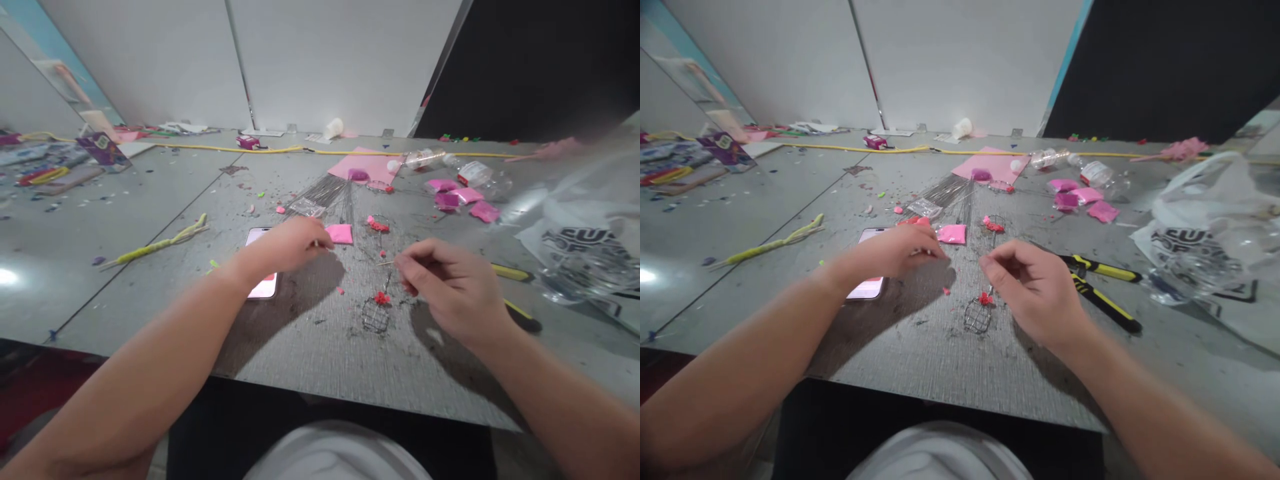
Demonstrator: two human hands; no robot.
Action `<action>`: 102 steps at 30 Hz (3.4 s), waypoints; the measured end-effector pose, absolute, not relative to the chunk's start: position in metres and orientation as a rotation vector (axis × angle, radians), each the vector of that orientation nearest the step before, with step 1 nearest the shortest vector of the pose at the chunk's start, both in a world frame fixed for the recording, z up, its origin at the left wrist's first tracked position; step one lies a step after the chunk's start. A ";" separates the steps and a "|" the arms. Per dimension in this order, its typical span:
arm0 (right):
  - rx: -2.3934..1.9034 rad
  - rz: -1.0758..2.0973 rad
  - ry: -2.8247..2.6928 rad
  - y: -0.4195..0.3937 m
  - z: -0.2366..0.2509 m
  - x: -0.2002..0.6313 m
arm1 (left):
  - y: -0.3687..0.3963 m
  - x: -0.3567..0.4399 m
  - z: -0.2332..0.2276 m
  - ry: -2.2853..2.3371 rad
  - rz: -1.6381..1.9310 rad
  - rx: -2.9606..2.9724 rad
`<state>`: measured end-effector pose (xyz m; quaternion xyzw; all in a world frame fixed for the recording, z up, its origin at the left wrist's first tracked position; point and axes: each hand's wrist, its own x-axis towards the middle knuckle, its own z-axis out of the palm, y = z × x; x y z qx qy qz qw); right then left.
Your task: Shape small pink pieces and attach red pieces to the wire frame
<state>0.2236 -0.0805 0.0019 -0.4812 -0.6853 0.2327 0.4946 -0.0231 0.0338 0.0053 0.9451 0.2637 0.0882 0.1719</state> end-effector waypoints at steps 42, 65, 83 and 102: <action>-1.120 0.232 -1.842 -0.069 -0.013 0.221 | -0.005 0.008 -0.005 0.458 0.759 1.602; -1.268 0.487 -1.517 -0.059 -0.019 0.236 | 0.031 -0.026 0.014 1.250 0.920 2.245; -1.234 0.534 -1.407 -0.064 -0.009 0.226 | 0.022 -0.029 0.020 0.875 0.199 2.711; -1.248 0.712 -1.469 -0.064 -0.014 0.228 | 0.018 -0.010 -0.002 0.518 0.112 2.603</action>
